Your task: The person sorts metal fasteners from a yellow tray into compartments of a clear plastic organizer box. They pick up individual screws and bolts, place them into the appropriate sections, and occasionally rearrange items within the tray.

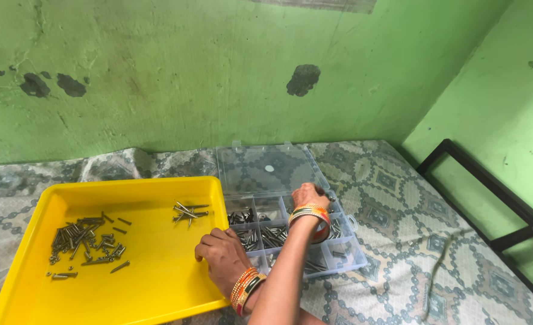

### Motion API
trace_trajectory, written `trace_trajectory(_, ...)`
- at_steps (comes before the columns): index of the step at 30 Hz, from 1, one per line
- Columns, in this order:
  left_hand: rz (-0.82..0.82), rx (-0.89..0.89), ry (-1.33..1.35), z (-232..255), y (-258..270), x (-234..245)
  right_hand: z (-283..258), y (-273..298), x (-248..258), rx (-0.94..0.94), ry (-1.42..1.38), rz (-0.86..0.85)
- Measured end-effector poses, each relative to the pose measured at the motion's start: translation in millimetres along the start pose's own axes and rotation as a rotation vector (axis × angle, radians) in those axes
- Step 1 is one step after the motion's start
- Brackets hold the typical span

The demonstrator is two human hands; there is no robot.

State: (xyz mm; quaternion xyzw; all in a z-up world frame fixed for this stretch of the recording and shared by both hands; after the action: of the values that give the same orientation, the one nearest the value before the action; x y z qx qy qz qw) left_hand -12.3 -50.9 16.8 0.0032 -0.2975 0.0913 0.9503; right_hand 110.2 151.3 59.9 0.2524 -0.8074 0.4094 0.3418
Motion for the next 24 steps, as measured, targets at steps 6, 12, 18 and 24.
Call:
trace_trajectory(6, 0.111, -0.126, -0.134, -14, 2, 37, 13, 5, -13, 0.003, -0.014, 0.028)
trace_trajectory(12, 0.245, -0.095, -0.029, -47, 62, 164, 41, -2, -43, 0.098, -0.009, -0.125)
trace_trajectory(18, 0.303, 0.061, -0.194, -108, 125, 266, 7, -1, -11, 0.104, 0.008, 0.106)
trace_trajectory(24, 0.372, 0.162, -0.284, -155, 165, 302, -4, -6, -8, -0.011, 0.087, -0.063)
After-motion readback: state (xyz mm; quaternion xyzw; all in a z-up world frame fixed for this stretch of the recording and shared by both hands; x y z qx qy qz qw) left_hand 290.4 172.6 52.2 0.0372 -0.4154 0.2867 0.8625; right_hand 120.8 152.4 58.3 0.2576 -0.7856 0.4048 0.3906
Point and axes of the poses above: each hand's wrist, its own y-axis away from the middle knuckle, its own x-axis out of the back of the hand, z = x × y, the point moved 3 cm from there along -y, towards the middle knuckle, and after that the axes turned 8 degrees about -y, right-handed, at the moved point
